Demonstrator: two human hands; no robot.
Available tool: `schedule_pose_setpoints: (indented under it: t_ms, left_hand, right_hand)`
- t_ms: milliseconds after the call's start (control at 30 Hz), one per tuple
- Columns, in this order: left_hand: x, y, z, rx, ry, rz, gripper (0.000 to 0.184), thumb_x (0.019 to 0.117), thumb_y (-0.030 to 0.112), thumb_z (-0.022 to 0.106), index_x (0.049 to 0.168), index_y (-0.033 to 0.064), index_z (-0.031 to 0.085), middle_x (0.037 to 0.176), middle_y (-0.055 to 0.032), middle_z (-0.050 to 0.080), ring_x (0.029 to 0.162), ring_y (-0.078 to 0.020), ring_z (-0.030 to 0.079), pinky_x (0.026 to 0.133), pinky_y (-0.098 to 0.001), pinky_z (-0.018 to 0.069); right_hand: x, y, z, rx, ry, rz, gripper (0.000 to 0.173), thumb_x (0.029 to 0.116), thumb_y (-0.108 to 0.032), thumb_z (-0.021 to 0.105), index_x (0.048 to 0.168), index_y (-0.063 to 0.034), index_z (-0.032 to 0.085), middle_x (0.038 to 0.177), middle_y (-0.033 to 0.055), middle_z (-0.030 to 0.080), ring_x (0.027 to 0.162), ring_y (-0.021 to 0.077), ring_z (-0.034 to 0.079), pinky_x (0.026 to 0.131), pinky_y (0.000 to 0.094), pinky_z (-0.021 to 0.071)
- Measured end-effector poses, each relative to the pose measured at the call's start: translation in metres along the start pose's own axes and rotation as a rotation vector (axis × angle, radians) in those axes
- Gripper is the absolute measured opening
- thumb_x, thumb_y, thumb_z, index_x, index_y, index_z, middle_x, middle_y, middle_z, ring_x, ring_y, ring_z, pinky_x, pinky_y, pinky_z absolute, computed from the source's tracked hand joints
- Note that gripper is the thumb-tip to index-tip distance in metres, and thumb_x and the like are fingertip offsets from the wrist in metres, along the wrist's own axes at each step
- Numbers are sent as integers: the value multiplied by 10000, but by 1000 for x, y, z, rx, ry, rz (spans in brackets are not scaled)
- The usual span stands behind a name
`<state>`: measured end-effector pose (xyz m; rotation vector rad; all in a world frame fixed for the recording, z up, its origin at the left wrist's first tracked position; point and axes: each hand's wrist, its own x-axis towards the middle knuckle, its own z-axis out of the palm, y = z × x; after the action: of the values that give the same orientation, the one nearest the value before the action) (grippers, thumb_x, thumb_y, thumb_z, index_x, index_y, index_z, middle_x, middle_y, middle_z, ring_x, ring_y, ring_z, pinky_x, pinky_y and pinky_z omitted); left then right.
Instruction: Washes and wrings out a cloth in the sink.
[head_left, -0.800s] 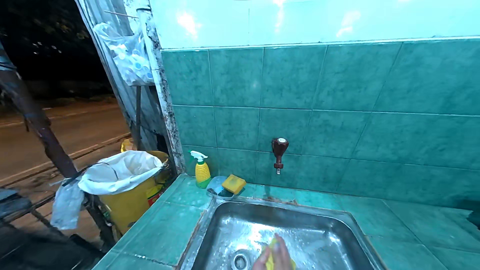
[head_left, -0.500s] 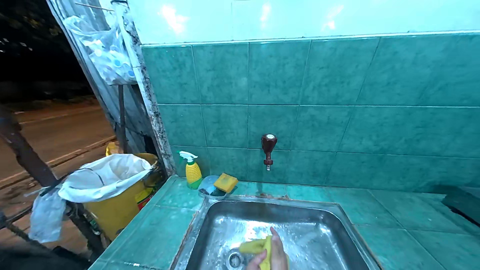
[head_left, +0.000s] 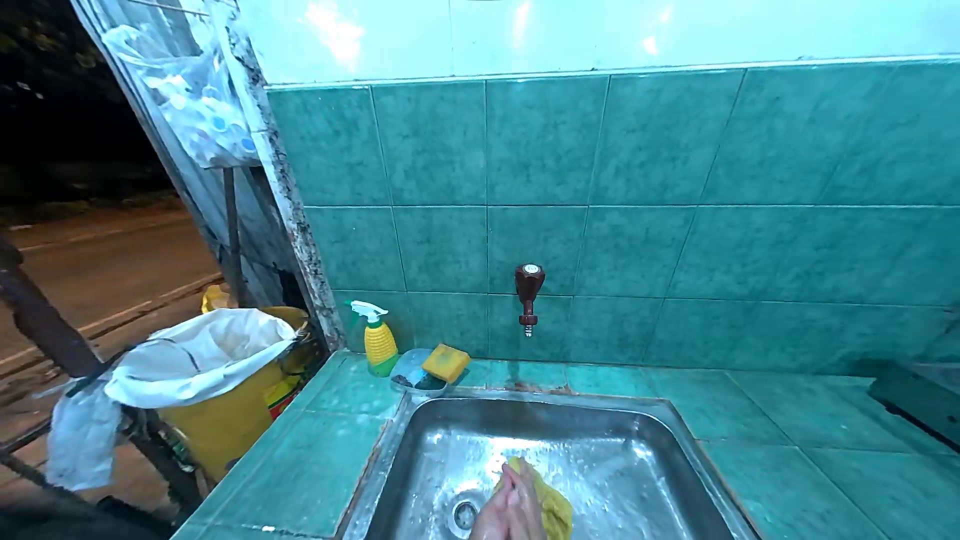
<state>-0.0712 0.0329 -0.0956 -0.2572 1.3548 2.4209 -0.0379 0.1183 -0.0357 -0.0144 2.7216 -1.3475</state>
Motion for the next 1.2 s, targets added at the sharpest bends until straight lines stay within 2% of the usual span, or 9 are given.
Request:
schedule_pose_setpoints:
  t_ms: [67,233,333,433,600,767,867,967,1200]
  left_hand:
    - [4,-8,-9,-51,-92,-91,532,1131,365,152,1374,58,513,1164,-98,700,1068,-175,675,943,-393,555]
    - [-5,20,-10,312,-161,-202,483,1123,377,307,1358,34,551,1202,-110,693,1120,-199,666,987,-427,538]
    - [-3,45,-3,514,-110,-111,437,1080,343,493,1360,12,544,1177,-128,692,1087,-204,673,989,-421,540]
    - [3,63,-4,543,-214,36,330,1005,245,633,1247,21,611,1072,-71,729,1003,-155,707,947,-379,580]
    - [10,78,-25,1057,-63,61,571,796,443,852,1131,6,703,1053,-140,734,995,-248,713,942,-477,566]
    - [5,37,-16,1130,-199,278,810,837,365,832,1456,-9,469,1229,-214,685,1146,-326,677,1029,-536,527]
    - [9,36,-6,997,-88,292,354,1014,213,605,1280,-20,624,1140,-193,705,1065,-277,694,989,-486,539]
    - [9,50,1,651,-104,299,308,1040,165,551,1283,-15,609,1119,-111,710,1015,-155,694,950,-371,571]
    - [21,53,-14,759,143,175,860,908,435,740,1549,20,344,1391,-252,558,1222,-337,611,1021,-502,521]
  right_hand:
    - [54,90,59,354,361,-260,484,1076,-150,305,1415,122,519,1493,381,434,1432,503,397,1227,587,260]
    - [99,151,-2,129,141,-39,457,1086,-189,426,1508,-27,490,1603,303,333,1515,514,222,1230,652,174]
    - [94,131,-19,352,-43,-109,507,1107,-311,299,1479,-56,533,1585,183,429,1498,309,360,1246,477,273]
    - [83,100,-20,594,-239,-8,587,1119,-424,231,1200,-51,676,1077,81,730,1013,156,695,924,405,577]
    - [83,69,-39,644,-190,-80,334,1090,-234,459,932,-31,672,789,36,674,745,118,671,739,343,588]
    - [86,54,-32,625,-146,-274,333,1017,-240,596,718,-102,648,632,-57,582,586,32,558,584,239,494]
    - [84,72,-24,625,-12,-341,283,908,-309,719,1005,-44,699,911,10,685,844,84,650,783,287,560]
    - [60,90,-8,623,-215,-232,878,757,-266,853,1463,38,430,1247,124,669,1115,155,666,992,374,560]
    - [65,84,12,224,14,43,359,816,-76,787,1139,48,692,1020,211,727,982,321,708,920,539,556]
